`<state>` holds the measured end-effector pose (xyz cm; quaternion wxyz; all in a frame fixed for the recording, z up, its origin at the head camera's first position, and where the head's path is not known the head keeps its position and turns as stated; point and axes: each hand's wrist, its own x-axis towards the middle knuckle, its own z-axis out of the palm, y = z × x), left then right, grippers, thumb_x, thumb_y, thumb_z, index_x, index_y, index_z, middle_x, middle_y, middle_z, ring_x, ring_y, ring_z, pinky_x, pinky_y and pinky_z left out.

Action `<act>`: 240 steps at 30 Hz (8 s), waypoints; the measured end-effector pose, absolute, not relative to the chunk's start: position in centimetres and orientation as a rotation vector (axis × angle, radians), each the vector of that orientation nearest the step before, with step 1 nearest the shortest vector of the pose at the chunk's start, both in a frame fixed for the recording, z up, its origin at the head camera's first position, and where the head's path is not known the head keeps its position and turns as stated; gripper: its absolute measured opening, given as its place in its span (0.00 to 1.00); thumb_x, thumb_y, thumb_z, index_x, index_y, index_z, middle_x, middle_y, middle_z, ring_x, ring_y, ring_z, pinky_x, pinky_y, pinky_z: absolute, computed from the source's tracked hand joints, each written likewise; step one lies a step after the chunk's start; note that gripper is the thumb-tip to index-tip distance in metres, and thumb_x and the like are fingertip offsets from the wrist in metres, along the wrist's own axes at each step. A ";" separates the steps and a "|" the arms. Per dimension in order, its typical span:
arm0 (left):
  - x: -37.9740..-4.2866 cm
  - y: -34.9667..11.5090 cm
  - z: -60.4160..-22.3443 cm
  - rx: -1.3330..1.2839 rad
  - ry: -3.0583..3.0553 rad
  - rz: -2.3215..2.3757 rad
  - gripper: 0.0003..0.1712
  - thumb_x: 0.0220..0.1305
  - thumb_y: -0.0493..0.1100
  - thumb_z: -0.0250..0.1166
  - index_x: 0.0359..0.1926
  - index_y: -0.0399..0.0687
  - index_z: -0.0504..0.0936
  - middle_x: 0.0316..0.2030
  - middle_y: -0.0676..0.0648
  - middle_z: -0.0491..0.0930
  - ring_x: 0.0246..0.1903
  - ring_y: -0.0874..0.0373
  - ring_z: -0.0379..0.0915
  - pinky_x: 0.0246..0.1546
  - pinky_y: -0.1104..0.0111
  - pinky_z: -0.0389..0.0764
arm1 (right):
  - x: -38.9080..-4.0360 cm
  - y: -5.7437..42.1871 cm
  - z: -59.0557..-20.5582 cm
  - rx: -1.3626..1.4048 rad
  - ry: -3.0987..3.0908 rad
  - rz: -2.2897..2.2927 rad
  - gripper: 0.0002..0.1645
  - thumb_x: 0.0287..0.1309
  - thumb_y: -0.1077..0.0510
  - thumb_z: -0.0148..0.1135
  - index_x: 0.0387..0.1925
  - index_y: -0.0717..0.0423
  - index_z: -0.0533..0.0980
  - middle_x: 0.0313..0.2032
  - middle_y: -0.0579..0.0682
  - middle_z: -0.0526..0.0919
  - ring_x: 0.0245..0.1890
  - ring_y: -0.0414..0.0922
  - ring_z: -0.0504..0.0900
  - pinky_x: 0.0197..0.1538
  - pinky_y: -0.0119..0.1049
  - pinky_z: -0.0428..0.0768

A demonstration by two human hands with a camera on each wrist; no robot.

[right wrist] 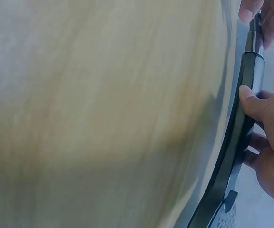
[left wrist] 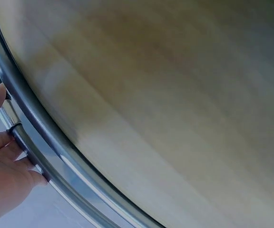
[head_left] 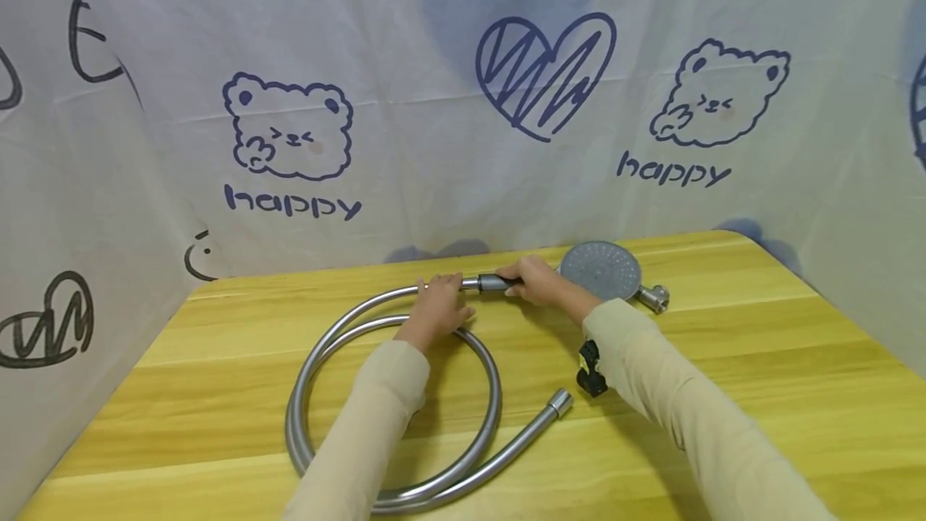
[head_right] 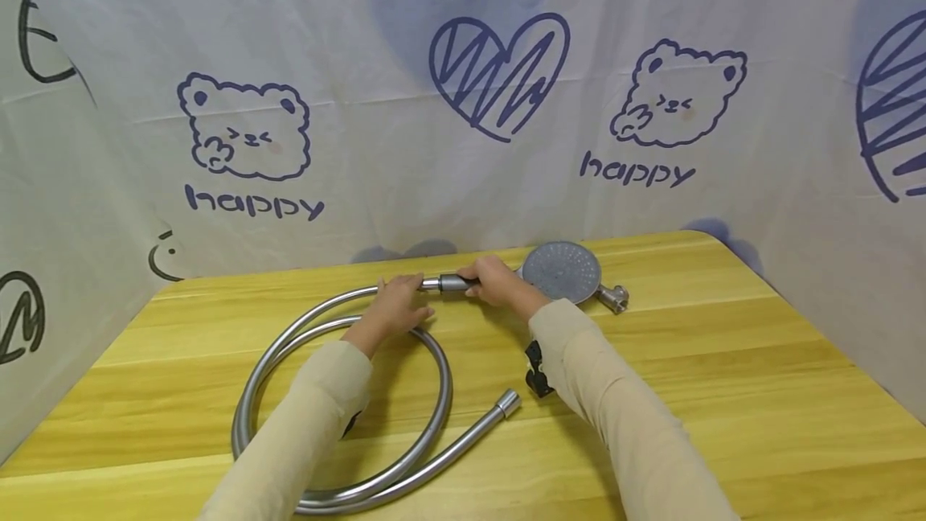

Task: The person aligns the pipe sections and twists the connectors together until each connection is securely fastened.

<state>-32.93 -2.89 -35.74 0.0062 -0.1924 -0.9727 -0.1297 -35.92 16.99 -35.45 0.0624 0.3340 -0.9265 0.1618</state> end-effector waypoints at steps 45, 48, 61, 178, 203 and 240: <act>-31.6 -4.1 -34.0 -0.678 -3.135 -0.438 0.29 0.65 0.48 0.58 0.61 0.34 0.67 0.61 0.34 0.67 0.60 0.41 0.65 0.62 0.55 0.66 | -35.0 16.5 -35.2 0.836 -2.945 0.638 0.27 0.60 0.62 0.58 0.59 0.68 0.68 0.56 0.64 0.74 0.54 0.57 0.75 0.54 0.48 0.76; -31.2 -4.1 -33.8 -0.722 -3.130 -0.440 0.31 0.65 0.48 0.58 0.62 0.34 0.66 0.62 0.33 0.65 0.61 0.41 0.64 0.63 0.54 0.65 | -34.4 17.0 -35.0 0.826 -2.942 0.659 0.28 0.59 0.61 0.59 0.60 0.67 0.67 0.58 0.65 0.72 0.56 0.58 0.74 0.55 0.49 0.75; -29.1 -4.4 -33.7 -0.982 -3.029 -0.499 0.33 0.65 0.46 0.58 0.64 0.31 0.63 0.63 0.34 0.64 0.64 0.41 0.59 0.66 0.56 0.60 | -31.2 20.4 -33.8 0.858 -2.801 0.667 0.30 0.55 0.63 0.63 0.58 0.70 0.68 0.57 0.67 0.72 0.57 0.61 0.72 0.58 0.53 0.71; -16.4 -12.9 -34.4 -1.462 -3.051 -0.647 0.35 0.61 0.41 0.61 0.68 0.42 0.60 0.66 0.33 0.58 0.64 0.40 0.59 0.60 0.50 0.66 | -26.1 34.8 -35.7 0.466 -2.961 0.500 0.26 0.51 0.66 0.62 0.52 0.76 0.71 0.42 0.72 0.79 0.36 0.60 0.80 0.38 0.50 0.78; -16.8 -10.4 -34.2 -1.331 -3.042 -0.671 0.39 0.60 0.51 0.63 0.67 0.38 0.61 0.67 0.36 0.58 0.67 0.40 0.52 0.64 0.51 0.62 | -24.4 35.4 -35.8 0.399 -2.859 0.638 0.25 0.49 0.65 0.66 0.50 0.73 0.74 0.43 0.74 0.79 0.43 0.68 0.78 0.46 0.59 0.76; -17.5 -1.1 -35.9 -1.094 -2.897 -0.798 0.26 0.58 0.42 0.66 0.55 0.34 0.74 0.48 0.40 0.78 0.46 0.54 0.76 0.46 0.70 0.78 | -24.5 35.2 -37.1 0.221 -2.797 0.670 0.19 0.50 0.65 0.66 0.46 0.67 0.78 0.38 0.68 0.83 0.30 0.50 0.80 0.26 0.28 0.70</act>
